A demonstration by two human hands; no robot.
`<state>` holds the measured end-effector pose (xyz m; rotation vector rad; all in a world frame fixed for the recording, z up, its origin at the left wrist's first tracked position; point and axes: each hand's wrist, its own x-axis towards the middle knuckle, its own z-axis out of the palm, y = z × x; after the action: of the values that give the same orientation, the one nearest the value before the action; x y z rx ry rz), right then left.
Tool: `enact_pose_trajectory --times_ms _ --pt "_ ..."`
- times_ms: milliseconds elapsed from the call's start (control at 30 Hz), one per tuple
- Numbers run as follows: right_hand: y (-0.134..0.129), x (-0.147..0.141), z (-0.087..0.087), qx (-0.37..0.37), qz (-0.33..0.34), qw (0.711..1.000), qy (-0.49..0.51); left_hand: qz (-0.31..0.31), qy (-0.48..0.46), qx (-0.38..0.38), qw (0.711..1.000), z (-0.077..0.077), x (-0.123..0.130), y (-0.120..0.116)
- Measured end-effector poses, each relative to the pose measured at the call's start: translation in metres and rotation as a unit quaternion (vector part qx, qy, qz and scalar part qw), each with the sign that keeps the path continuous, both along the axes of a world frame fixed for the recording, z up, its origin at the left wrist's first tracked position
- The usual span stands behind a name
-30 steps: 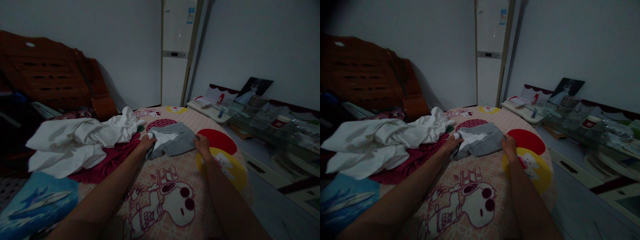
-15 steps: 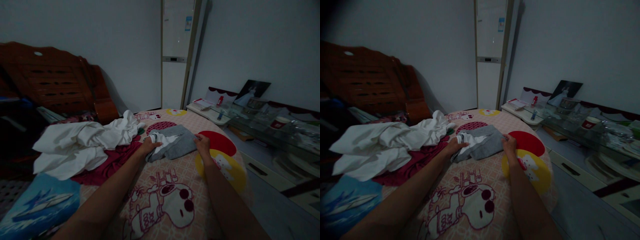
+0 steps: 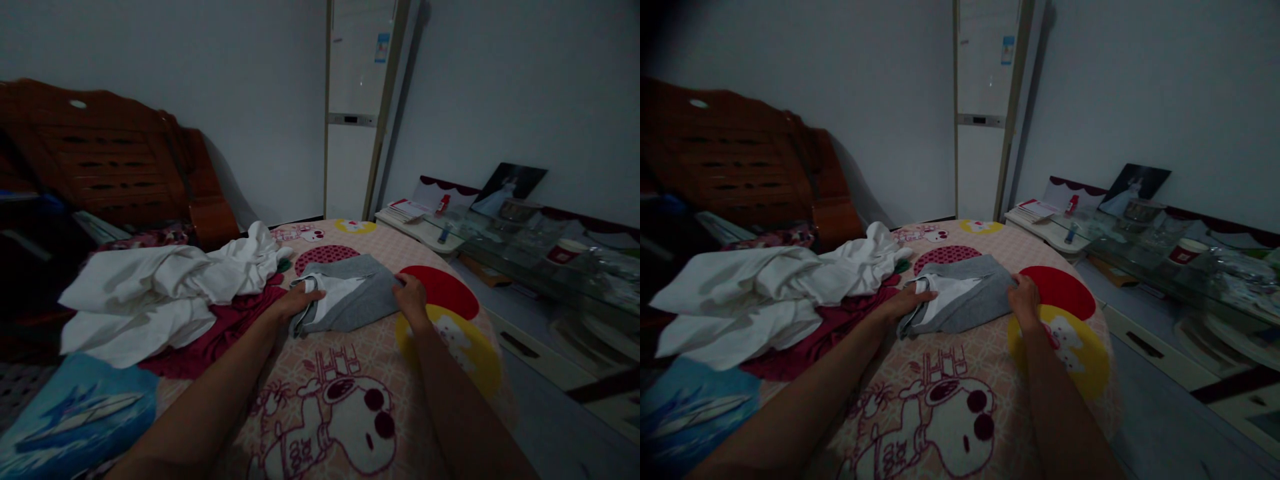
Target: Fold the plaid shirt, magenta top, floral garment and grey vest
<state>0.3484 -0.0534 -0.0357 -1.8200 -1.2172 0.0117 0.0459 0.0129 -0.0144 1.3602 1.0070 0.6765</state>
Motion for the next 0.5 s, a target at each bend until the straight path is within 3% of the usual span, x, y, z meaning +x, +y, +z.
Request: enact_pose_trajectory --times_ms 100,167,233,367,500 --pt "-0.002 -0.02 0.006 0.014 0.157 0.986 -0.058 0.023 -0.045 -0.01 0.999 -0.001 -0.002 0.011" --pt "-0.003 -0.037 0.009 -0.012 0.271 0.96 -0.065 0.063 -0.063 -0.008 0.996 -0.001 -0.005 0.018" --pt "-0.005 -0.055 0.008 -0.051 0.337 0.936 -0.086 0.088 -0.08 -0.005 0.993 0.0 -0.009 0.021" --pt "-0.007 -0.081 -0.001 -0.092 0.34 0.92 -0.169 0.065 -0.131 -0.029 0.989 0.003 -0.013 0.019" --pt "-0.01 -0.085 -0.005 -0.091 0.326 0.916 -0.216 0.064 -0.169 -0.055 0.982 0.006 -0.011 0.017"
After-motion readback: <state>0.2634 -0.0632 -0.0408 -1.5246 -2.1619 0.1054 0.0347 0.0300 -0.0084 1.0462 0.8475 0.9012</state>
